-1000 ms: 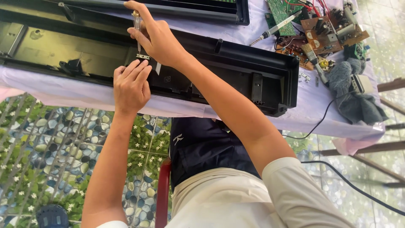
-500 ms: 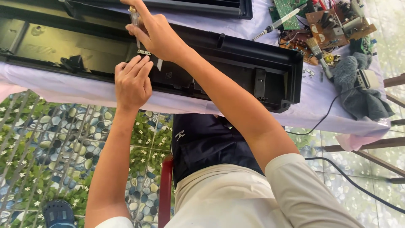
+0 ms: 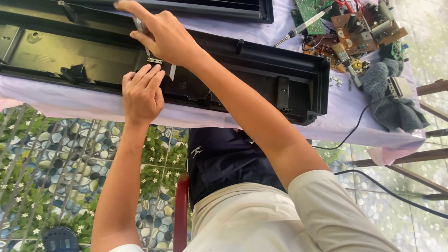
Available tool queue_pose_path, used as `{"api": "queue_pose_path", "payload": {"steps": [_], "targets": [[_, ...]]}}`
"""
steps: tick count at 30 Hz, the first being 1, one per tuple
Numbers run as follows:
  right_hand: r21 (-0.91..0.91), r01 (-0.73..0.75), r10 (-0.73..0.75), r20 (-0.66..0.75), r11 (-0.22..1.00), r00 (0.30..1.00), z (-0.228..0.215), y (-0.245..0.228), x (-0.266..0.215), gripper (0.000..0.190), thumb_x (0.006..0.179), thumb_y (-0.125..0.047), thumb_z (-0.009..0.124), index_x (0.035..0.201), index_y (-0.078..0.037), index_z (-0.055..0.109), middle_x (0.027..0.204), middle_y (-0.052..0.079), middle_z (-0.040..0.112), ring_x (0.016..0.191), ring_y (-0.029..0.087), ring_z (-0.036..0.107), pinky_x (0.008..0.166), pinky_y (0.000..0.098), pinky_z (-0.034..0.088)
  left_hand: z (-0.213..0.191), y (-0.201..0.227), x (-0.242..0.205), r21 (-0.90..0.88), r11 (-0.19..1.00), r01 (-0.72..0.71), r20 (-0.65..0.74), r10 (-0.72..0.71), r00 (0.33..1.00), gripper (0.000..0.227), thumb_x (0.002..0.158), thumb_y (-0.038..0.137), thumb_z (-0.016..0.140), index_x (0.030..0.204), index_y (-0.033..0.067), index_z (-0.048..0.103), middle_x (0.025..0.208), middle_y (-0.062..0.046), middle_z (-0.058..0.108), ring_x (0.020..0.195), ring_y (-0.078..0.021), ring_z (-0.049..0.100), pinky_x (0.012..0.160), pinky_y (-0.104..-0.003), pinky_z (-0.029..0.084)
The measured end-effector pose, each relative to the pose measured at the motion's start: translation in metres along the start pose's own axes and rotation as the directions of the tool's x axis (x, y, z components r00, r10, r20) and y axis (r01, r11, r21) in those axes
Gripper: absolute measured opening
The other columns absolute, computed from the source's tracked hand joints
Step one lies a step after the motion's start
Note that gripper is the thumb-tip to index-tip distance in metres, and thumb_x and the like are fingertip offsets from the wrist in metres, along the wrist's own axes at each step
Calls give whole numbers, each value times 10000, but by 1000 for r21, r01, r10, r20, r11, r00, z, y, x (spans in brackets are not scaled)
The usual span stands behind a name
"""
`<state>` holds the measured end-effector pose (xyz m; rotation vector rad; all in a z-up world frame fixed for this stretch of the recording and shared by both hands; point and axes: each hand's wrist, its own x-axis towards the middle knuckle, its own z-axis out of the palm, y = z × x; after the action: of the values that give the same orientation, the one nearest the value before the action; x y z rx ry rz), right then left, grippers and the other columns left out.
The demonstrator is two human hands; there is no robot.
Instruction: The person cleans the inside of a black plastic casing with a brush, then uses a screwdriver to attach small metal brackets to the casing. They also handle a circuit board and other electronic components on the table.
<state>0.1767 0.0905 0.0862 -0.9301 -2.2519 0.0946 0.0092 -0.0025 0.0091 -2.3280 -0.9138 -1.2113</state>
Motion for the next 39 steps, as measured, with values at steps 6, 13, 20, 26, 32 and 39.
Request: {"api": "queue_pose_path", "payload": {"steps": [6, 13, 20, 26, 32, 39], "targets": [[125, 57, -54, -20, 991, 998, -14, -1, 15, 330, 1049, -116, 718, 1260, -150, 466, 600, 45, 479, 469, 222, 334, 546, 322, 349, 5, -2, 7, -5, 1000, 9, -3, -9, 1000, 326, 941, 1, 527, 1159, 41, 765, 1248, -93, 771, 1199, -271, 683, 913, -422, 445], [220, -90, 107, -70, 971, 992, 3, 2, 12, 365, 1026, -303, 683, 775, -124, 489, 583, -45, 457, 526, 117, 364, 520, 316, 321, -1, -2, 0, 5, 1000, 0, 0, 0, 1000, 314, 956, 31, 524, 1157, 43, 765, 1243, -88, 773, 1179, -267, 685, 895, -412, 443], [307, -23, 35, -33, 952, 999, 2, -5, 14, 380, 1114, -214, 538, 779, -117, 389, 614, -25, 317, 558, 135, 239, 528, 331, 247, 0, -3, 0, 0, 1000, -1, -13, 1, 1000, 312, 946, 27, 525, 1155, 40, 757, 1243, -89, 768, 1177, -269, 682, 882, -412, 444], [291, -94, 148, -169, 952, 974, 3, -22, 16, 280, 974, -309, 661, 759, -141, 601, 522, -72, 501, 476, 66, 442, 492, 265, 380, -4, 0, 4, -10, 1000, 4, -15, -4, 1000, 292, 961, 15, 526, 1152, 35, 745, 1228, -89, 767, 1176, -264, 675, 870, -412, 444], [383, -23, 78, -129, 923, 989, 14, -5, 10, 166, 1033, -224, 564, 991, -70, 522, 989, 29, 739, 752, 158, 866, 559, 221, 589, -3, -1, 3, 5, 1000, 1, -28, -1, 1000, 284, 957, 12, 520, 1137, 47, 737, 1223, -75, 765, 1166, -257, 684, 856, -401, 443], [354, -20, 99, -204, 935, 974, -1, -8, 5, 262, 963, -210, 647, 746, -78, 582, 676, 11, 772, 601, 77, 718, 536, 225, 484, -2, 0, 3, -3, 1000, -4, -28, 4, 1000, 291, 946, 0, 538, 1142, 47, 748, 1224, -80, 772, 1170, -260, 685, 864, -408, 447]]}}
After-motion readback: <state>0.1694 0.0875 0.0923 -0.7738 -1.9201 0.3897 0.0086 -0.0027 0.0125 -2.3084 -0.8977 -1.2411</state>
